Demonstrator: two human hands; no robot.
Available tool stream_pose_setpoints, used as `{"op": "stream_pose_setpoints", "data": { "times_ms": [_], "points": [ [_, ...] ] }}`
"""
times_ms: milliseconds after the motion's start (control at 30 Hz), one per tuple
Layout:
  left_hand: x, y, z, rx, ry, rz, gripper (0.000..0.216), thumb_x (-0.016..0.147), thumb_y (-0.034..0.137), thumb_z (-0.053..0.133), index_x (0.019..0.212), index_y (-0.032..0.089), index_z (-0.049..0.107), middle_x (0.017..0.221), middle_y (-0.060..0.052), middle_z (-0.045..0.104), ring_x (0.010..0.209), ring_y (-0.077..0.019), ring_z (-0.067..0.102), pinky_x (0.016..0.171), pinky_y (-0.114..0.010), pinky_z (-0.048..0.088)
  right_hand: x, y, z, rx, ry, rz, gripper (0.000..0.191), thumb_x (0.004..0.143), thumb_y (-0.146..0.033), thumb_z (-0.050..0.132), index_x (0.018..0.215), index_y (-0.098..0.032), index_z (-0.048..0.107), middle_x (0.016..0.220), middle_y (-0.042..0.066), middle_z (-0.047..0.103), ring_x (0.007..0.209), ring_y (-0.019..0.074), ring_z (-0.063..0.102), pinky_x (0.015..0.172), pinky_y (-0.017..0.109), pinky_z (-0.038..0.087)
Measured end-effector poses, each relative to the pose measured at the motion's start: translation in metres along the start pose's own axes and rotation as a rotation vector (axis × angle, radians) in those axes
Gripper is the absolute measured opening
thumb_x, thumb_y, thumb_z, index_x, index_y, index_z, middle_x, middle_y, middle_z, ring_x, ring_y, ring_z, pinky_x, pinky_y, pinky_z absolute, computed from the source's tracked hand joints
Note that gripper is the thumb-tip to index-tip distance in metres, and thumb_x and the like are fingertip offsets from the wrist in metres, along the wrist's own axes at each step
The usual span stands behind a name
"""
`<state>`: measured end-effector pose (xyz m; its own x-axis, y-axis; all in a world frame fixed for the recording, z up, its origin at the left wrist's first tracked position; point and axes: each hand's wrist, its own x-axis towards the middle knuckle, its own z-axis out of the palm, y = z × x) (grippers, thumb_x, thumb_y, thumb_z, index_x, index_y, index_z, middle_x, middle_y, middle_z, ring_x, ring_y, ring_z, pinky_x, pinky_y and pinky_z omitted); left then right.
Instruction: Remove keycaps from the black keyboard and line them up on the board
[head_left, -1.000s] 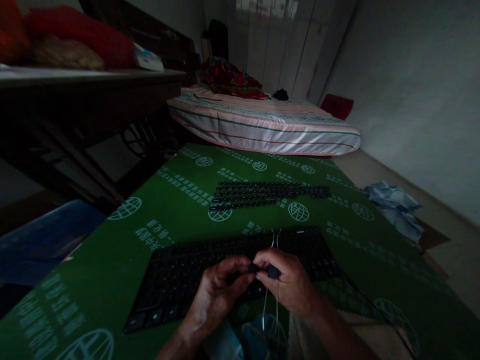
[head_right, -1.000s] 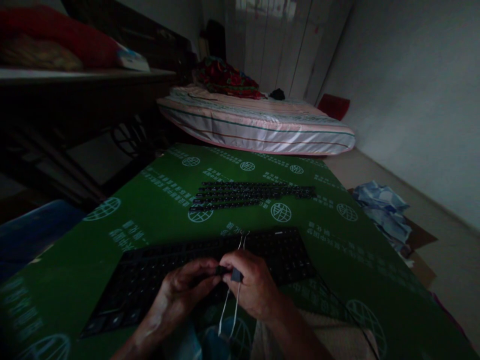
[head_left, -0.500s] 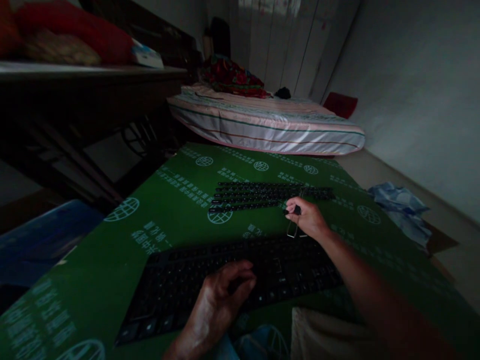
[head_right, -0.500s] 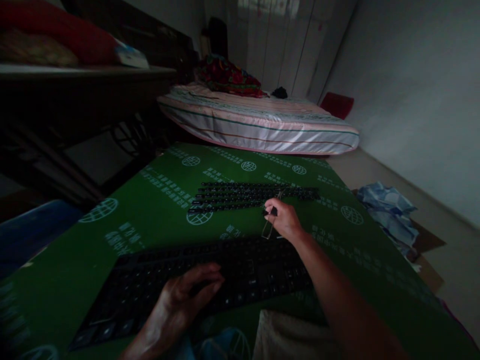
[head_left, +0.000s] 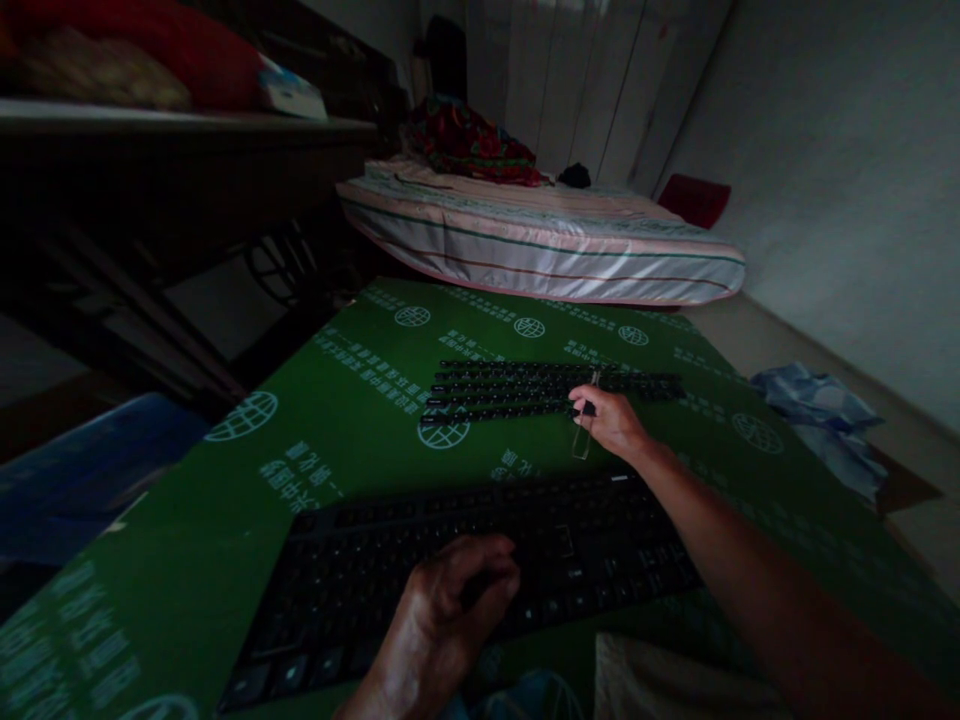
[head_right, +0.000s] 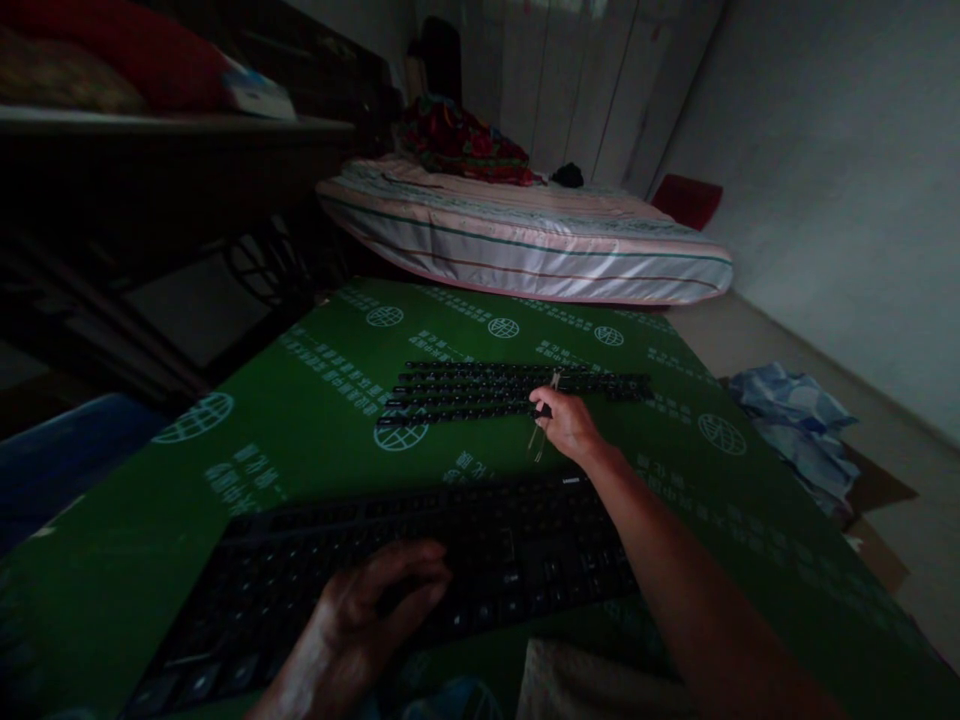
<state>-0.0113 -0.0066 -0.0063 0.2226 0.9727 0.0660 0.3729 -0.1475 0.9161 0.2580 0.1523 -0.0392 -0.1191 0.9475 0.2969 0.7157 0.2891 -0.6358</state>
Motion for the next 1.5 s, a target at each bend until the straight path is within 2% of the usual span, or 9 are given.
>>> {"op": "stream_pose_setpoints", "data": {
  "times_ms": [300,733,1267,1367,1500],
  "points": [
    [-0.001,0.001,0.001,-0.023,-0.027,-0.035,0.017,0.073,0.024,0.063,0.089,0.025,0.07,0.081,0.0,0.072,0.075,-0.0168,0.068,0.063,-0.019,0.055,0.005,0.005,0.004,-0.025,0.013,-0.025,0.032,0.067,-0.008,0.059,0.095,-0.021,0.063,0.083,0.001,0.067,0.076,0.0163,0.064,0.071,0.028,0.049],
    [-0.002,-0.004,0.0,0.012,-0.048,0.02,0.018,0.075,0.022,0.062,0.092,0.026,0.068,0.085,0.001,0.071,0.077,-0.0153,0.067,0.064,-0.017,0.054,0.007,0.003,0.005,-0.033,0.026,-0.025,0.033,0.067,-0.006,0.059,0.095,-0.022,0.063,0.085,0.001,0.068,0.079,0.0169,0.065,0.076,0.029,0.049],
    [-0.002,-0.005,0.0,0.042,-0.062,0.049,0.019,0.077,0.019,0.061,0.094,0.025,0.066,0.082,0.002,0.07,0.075,-0.0131,0.067,0.066,-0.018,0.054,0.005,0.004,0.006,-0.033,0.079,-0.024,0.033,0.065,-0.008,0.059,0.095,-0.021,0.064,0.083,0.002,0.067,0.072,0.0155,0.063,0.07,0.027,0.048],
    [-0.002,-0.006,0.001,0.045,-0.069,0.046,0.019,0.077,0.019,0.061,0.095,0.024,0.066,0.086,0.001,0.07,0.077,-0.0135,0.067,0.066,-0.019,0.054,0.003,0.003,0.004,-0.026,0.088,-0.02,0.029,0.068,-0.012,0.059,0.095,-0.02,0.065,0.083,0.002,0.068,0.069,0.0148,0.062,0.067,0.026,0.048],
    [-0.001,-0.003,0.003,0.023,-0.058,0.04,0.018,0.077,0.02,0.06,0.094,0.023,0.067,0.087,0.0,0.071,0.078,-0.0136,0.067,0.067,-0.019,0.054,-0.006,-0.005,-0.006,-0.032,0.107,0.034,0.026,0.077,-0.03,0.058,0.099,-0.018,0.065,0.078,0.004,0.067,0.061,0.0148,0.061,0.062,0.027,0.048]
  ]
}}
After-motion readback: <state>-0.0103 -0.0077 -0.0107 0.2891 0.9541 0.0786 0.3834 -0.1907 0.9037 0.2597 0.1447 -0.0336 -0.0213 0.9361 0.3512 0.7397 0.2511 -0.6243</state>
